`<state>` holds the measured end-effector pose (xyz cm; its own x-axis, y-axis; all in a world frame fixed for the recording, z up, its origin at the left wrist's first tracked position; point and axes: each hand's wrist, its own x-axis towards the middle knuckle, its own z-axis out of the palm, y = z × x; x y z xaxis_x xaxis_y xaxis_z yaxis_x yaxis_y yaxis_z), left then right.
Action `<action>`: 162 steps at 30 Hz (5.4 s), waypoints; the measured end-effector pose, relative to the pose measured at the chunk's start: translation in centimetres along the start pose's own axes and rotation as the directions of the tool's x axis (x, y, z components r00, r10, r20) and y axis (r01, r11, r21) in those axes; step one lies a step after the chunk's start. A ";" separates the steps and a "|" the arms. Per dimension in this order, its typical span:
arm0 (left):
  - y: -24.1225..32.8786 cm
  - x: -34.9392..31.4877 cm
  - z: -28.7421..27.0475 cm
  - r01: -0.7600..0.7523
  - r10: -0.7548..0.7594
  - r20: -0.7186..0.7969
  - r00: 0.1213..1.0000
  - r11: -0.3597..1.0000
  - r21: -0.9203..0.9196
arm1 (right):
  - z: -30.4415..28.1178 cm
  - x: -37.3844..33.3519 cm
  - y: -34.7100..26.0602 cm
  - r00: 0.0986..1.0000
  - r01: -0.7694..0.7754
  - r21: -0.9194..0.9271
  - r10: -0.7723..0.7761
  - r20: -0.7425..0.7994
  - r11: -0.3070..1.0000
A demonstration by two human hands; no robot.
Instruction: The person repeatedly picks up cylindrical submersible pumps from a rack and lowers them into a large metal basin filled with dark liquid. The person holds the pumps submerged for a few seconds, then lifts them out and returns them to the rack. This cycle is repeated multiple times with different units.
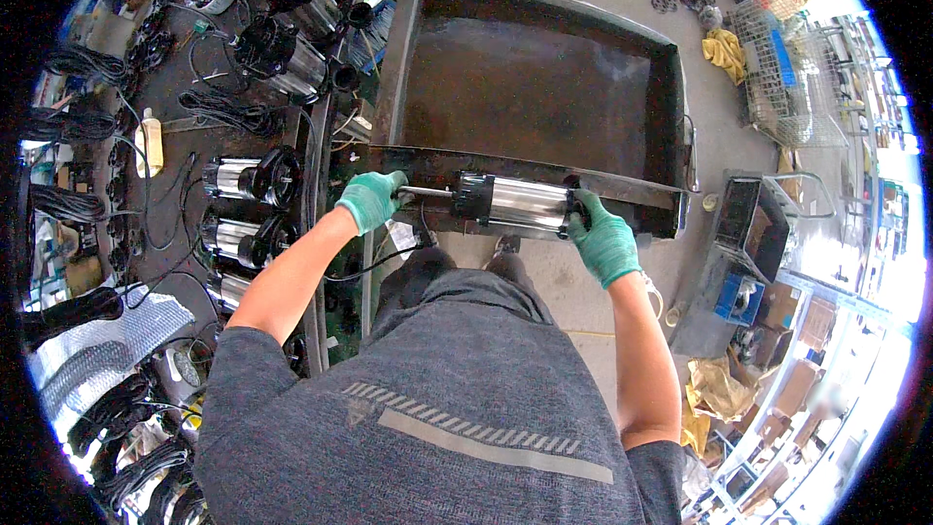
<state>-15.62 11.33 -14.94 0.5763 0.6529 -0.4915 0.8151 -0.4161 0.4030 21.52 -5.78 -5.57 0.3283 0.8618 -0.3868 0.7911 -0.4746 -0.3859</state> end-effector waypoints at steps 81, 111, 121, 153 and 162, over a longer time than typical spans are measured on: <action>2.0 0.8 -1.8 0.621 -0.276 0.578 0.768 0.101 -0.777 | -1.8 -0.1 -1.2 0.996 -0.040 -0.077 0.046 0.082 0.996; 26.8 -4.3 -2.3 -0.578 0.166 -0.557 0.814 0.127 -0.806 | -9.9 -2.8 -10.0 0.587 0.701 0.023 -0.559 -0.586 0.713; 18.1 -5.8 -4.5 -0.577 -0.498 -0.455 0.738 -0.117 -0.808 | -7.2 -0.5 -8.0 0.677 0.712 0.164 -0.607 -0.416 0.682; -1.2 -1.2 2.2 0.262 -0.395 0.335 0.855 -0.228 -0.938 | 1.8 3.3 -1.9 0.807 0.427 -0.083 -0.421 -0.415 0.900; -1.8 -1.1 2.0 0.306 -0.332 0.360 0.872 -0.202 -0.930 | 2.0 3.5 -1.9 0.798 0.428 -0.119 -0.436 -0.416 0.896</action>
<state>-17.61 10.14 -16.71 0.2531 0.4800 -0.8400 -0.0429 0.8729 0.4859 20.18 -2.23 -7.88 0.1319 0.9691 0.2083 0.9107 -0.0354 -0.4116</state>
